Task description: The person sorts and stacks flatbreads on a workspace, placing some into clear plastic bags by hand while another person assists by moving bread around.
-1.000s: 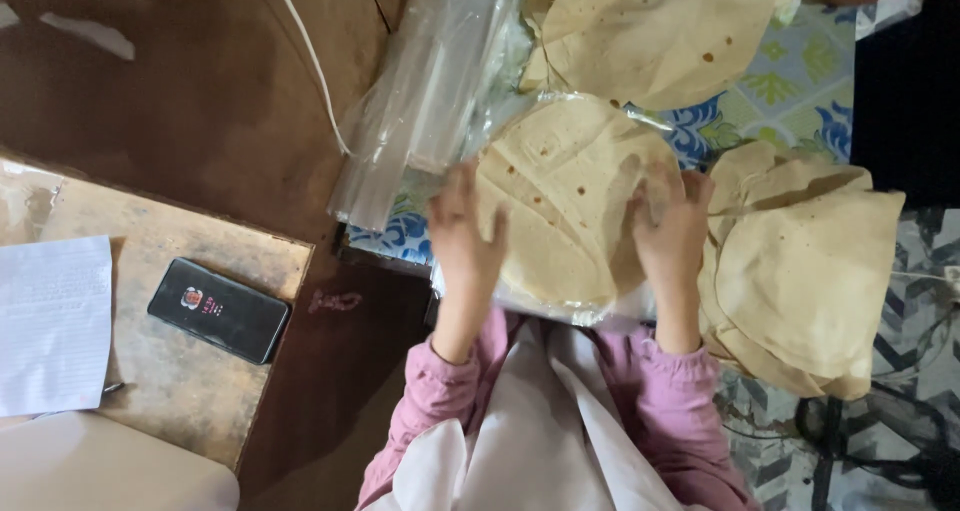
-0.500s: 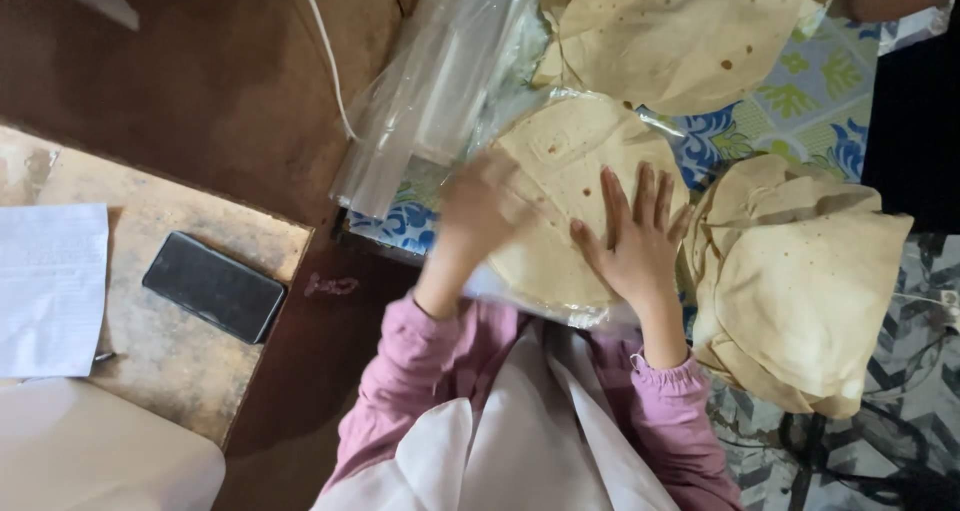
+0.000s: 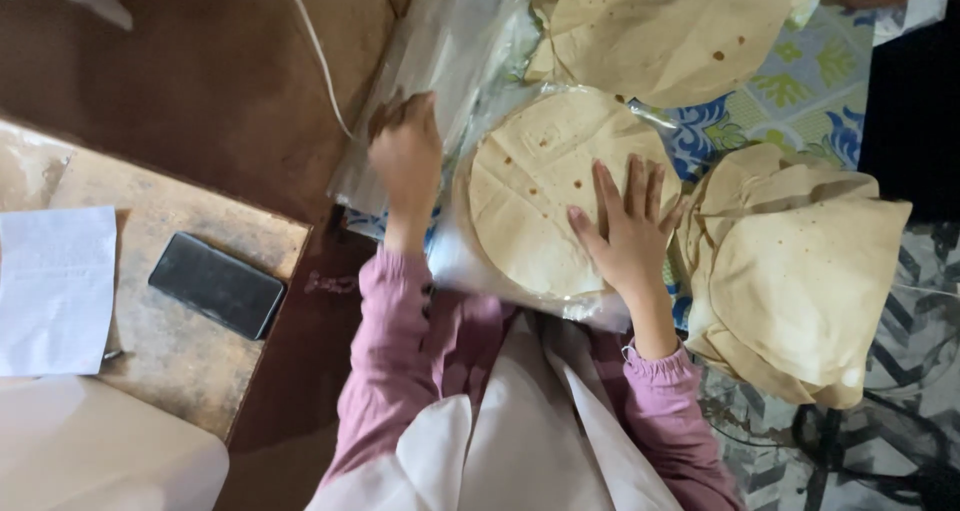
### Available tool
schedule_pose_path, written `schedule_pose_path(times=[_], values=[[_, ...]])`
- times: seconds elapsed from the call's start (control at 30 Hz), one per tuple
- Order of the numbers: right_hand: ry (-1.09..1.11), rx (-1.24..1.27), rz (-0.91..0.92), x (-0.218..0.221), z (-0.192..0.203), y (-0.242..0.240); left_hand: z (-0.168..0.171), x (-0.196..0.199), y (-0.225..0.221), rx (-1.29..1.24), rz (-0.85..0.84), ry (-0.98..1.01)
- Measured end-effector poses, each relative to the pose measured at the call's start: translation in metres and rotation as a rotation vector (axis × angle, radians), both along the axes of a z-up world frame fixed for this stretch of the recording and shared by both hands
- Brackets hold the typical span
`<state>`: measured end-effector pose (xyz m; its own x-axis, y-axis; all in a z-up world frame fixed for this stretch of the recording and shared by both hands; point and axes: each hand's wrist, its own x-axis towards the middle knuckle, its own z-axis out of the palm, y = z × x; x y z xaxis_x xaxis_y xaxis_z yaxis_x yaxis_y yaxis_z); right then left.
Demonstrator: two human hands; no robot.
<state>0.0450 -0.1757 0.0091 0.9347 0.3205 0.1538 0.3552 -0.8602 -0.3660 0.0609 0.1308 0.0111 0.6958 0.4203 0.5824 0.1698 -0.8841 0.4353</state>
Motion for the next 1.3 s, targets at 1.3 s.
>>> schedule_pose_path(times=[1.3], values=[[0.174, 0.737, -0.240, 0.071, -0.013, -0.066, -0.013, -0.025, -0.026, -0.731, -0.270, 0.219]])
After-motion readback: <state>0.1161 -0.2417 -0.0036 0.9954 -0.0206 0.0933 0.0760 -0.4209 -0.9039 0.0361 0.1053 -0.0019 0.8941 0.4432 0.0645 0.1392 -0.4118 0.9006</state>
